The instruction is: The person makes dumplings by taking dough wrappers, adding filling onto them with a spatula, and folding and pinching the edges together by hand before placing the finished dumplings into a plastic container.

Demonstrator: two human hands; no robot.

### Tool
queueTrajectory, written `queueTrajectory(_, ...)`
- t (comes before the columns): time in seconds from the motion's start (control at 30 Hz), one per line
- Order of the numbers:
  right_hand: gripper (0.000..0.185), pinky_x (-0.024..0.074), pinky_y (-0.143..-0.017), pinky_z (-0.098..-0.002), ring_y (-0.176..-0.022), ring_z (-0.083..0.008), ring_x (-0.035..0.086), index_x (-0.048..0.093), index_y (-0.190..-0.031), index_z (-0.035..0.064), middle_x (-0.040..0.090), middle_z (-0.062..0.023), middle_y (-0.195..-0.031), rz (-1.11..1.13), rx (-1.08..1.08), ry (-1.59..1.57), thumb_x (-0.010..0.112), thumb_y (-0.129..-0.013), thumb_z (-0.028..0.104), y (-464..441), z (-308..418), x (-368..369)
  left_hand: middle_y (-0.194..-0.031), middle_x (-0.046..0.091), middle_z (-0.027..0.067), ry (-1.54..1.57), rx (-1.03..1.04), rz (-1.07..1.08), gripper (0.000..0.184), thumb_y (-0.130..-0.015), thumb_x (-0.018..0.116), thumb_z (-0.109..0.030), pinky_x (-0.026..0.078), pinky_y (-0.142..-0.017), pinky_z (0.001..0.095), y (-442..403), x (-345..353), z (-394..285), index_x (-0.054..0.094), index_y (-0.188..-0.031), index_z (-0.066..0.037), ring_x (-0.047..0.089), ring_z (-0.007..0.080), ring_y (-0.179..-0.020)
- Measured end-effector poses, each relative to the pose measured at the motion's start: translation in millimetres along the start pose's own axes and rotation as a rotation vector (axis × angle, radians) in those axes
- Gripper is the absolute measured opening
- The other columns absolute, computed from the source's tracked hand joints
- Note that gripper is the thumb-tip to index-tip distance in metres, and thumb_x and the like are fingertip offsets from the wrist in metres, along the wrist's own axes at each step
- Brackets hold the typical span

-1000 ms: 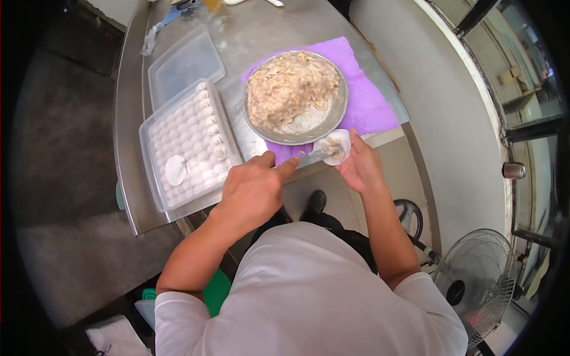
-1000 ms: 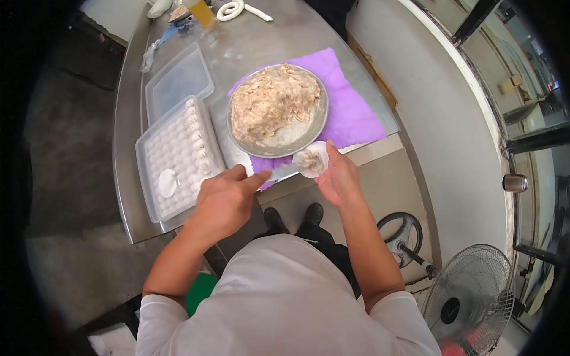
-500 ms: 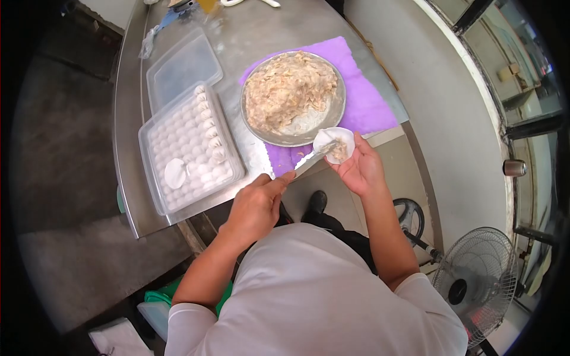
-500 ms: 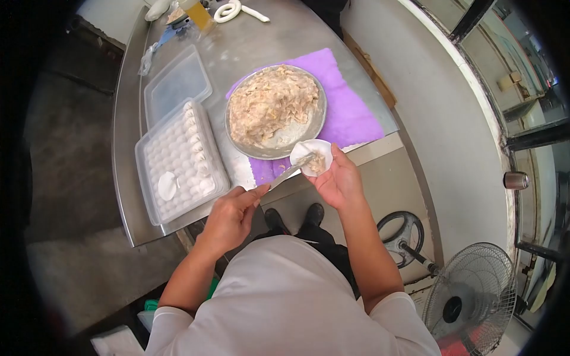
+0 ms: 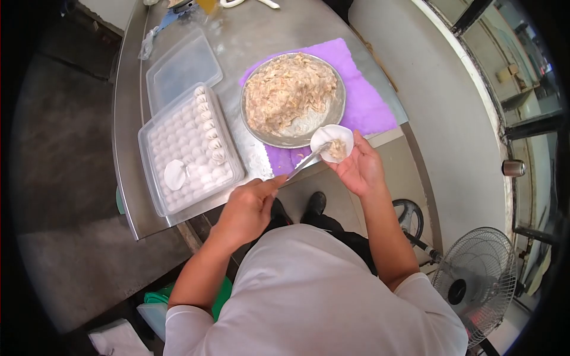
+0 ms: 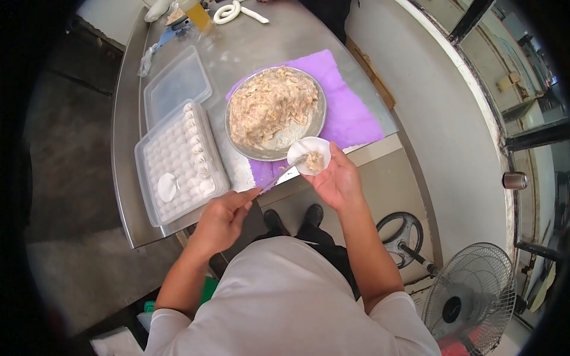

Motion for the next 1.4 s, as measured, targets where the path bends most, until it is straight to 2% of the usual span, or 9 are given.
queueTrajectory(0.17, 0.054, 0.0418, -0.111, -0.0478, -0.131, -0.0324, 0.053, 0.042, -0.141, -0.0053, 0.054, -0.0202, -0.140, -0.031, 0.023, -0.004, 0.037, -0.109, 0.037, 2.9, -0.9, 0.5, -0.082, 0.064, 0.0164, -0.043, -0.043, 0.044, 0.038, -0.088, 0.061, 0.007, 0.051, -0.067, 0.0367, -5.9, -17.6, -11.7, 0.070, -0.123, -0.006, 0.064, 0.0316, -0.073)
queueTrajectory(0.33, 0.056, 0.0396, -0.114, -0.0474, -0.133, -0.0328, 0.051, 0.040, -0.143, -0.0049, 0.052, -0.0194, -0.143, -0.033, 0.063, 0.014, 0.040, -0.108, 0.038, 4.3, -4.2, 13.2, -0.075, 0.058, 0.0085, -0.467, 0.269, -0.058, 0.052, -0.075, 0.066, 0.006, 0.050, -0.058, 0.0380, -14.1, -18.8, -42.9, 0.071, -0.123, -0.011, 0.061, 0.0264, -0.070)
queueTrajectory(0.47, 0.054, 0.0409, -0.112, -0.0475, -0.131, -0.0312, 0.052, 0.041, -0.142, -0.0043, 0.054, -0.0180, -0.140, -0.059, 0.009, 0.094, 0.038, -0.108, 0.038, 6.8, -3.7, 18.1, -0.074, 0.056, 0.0078, -0.534, 0.256, -0.047, 0.057, -0.070, 0.067, 0.005, 0.050, -0.057, 0.0401, -15.3, -24.2, -54.2, 0.070, -0.124, -0.013, 0.061, 0.0259, -0.070)
queueTrajectory(0.83, 0.047, 0.0479, -0.105, -0.0465, -0.122, -0.0307, 0.059, 0.047, -0.135, -0.0083, 0.059, -0.0187, -0.131, -0.034, -0.011, 0.228, 0.045, -0.108, 0.030, 8.5, -8.1, 6.0, -0.085, 0.065, 0.0155, -0.472, 0.098, 0.078, 0.045, -0.081, 0.061, 0.002, 0.051, -0.066, 0.0460, -25.6, -45.8, -29.5, 0.069, -0.123, -0.010, 0.064, 0.0371, -0.074)
queueTrajectory(1.07, 0.040, 0.0502, -0.101, -0.0467, -0.117, -0.0303, 0.063, 0.050, -0.130, -0.0097, 0.062, -0.0187, -0.127, 0.006, 0.064, 0.224, 0.056, -0.102, 0.017, 16.9, -15.3, 31.6, -0.092, 0.066, 0.0192, -0.504, -0.108, -0.023, 0.036, -0.091, 0.060, -0.008, 0.052, -0.077, 0.0459, -53.0, -4.7, 55.7, 0.066, -0.127, -0.007, 0.064, 0.0398, -0.085)
queueTrajectory(1.17, 0.038, 0.0520, -0.098, -0.0432, -0.115, -0.0285, 0.064, 0.051, -0.130, -0.0076, 0.063, -0.0179, -0.124, 0.015, 0.129, 0.168, 0.058, -0.100, 0.014, 19.9, -26.9, 52.1, -0.102, 0.069, 0.0149, -0.368, 0.114, -0.337, 0.034, -0.098, 0.060, -0.015, 0.053, -0.082, 0.0458, -42.9, -15.0, 26.3, 0.062, -0.129, -0.001, 0.068, 0.0351, -0.088)
queueTrajectory(1.23, 0.038, 0.0529, -0.096, -0.0414, -0.113, -0.0275, 0.064, 0.050, -0.131, -0.0067, 0.064, -0.0175, -0.122, 0.022, 0.163, 0.189, 0.058, -0.100, 0.013, 19.0, -44.3, 63.1, -0.113, 0.069, 0.0113, 1.146, -0.358, 0.003, 0.034, -0.101, 0.060, -0.019, 0.057, -0.085, 0.0427, -38.6, 28.2, 47.0, 0.059, -0.127, 0.003, 0.069, 0.0264, -0.094)
queueTrajectory(1.33, 0.041, 0.0522, -0.094, -0.0355, -0.110, -0.0242, 0.064, 0.048, -0.134, -0.0060, 0.062, -0.0142, -0.123, 0.055, 0.049, 0.505, 0.059, -0.097, 0.007, 19.4, -53.3, 77.4, -0.115, 0.068, 0.0099, 1.332, -0.436, -0.040, 0.029, -0.102, 0.060, -0.018, 0.060, -0.087, 0.0382, -29.9, 27.4, 58.7, 0.060, -0.122, 0.003, 0.069, 0.0199, -0.101)
queueTrajectory(1.4, 0.048, 0.0502, -0.091, -0.0321, -0.104, -0.0205, 0.061, 0.046, -0.138, -0.0053, 0.058, -0.0109, -0.121, 0.288, -0.142, 0.865, 0.061, -0.093, 0.001, 33.2, -58.0, 103.3, -0.113, 0.068, 0.0130, 1.417, -0.425, -0.084, 0.026, -0.101, 0.060, -0.015, 0.061, -0.088, 0.0338, -19.0, 15.7, 69.5, 0.060, -0.119, 0.003, 0.069, 0.0208, -0.103)
Point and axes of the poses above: each hand's wrist, its own y-axis away from the middle knuckle, its own x-axis out of the palm, z = x × y, the point moved 8 cm from there along -y, towards the middle knuckle
